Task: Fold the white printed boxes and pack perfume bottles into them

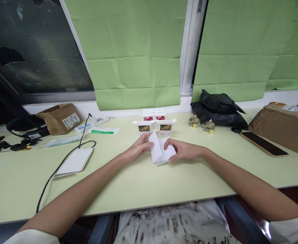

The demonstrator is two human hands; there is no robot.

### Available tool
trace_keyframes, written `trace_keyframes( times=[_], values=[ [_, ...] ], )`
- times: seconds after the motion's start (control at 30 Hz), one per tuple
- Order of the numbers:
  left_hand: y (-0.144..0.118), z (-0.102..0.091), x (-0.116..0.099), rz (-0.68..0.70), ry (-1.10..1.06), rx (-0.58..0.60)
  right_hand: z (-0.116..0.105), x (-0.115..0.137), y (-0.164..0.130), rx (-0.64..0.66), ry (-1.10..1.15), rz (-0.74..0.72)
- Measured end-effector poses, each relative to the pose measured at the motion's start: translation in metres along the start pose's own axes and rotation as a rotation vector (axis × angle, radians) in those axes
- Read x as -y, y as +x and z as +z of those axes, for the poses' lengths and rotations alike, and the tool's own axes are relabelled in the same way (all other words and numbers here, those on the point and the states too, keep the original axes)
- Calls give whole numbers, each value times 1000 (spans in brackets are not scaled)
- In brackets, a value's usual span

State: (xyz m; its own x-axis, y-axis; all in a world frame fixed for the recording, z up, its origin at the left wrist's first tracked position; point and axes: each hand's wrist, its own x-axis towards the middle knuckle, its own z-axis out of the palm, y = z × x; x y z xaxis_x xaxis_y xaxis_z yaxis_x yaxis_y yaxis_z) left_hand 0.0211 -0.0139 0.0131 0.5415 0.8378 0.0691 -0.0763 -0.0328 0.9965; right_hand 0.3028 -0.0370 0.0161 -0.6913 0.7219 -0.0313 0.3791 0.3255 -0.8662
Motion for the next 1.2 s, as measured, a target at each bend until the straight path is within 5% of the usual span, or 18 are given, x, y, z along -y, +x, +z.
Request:
trace_keyframes(
  times=[0.37, 0.53, 0.83, 1.2],
  values=[
    [-3, 5, 0, 61, 171, 30, 3, -18, 10, -204, 100, -94],
    [-2, 5, 7, 114, 297, -92, 7, -12, 9, -179, 274, -64],
    [-6, 18, 5, -26, 108, 65, 11, -1, 8, -244, 349, -125],
    [1, 8, 10, 26, 115, 26, 7, 4, 8, -360, 450, -211]
  ],
)
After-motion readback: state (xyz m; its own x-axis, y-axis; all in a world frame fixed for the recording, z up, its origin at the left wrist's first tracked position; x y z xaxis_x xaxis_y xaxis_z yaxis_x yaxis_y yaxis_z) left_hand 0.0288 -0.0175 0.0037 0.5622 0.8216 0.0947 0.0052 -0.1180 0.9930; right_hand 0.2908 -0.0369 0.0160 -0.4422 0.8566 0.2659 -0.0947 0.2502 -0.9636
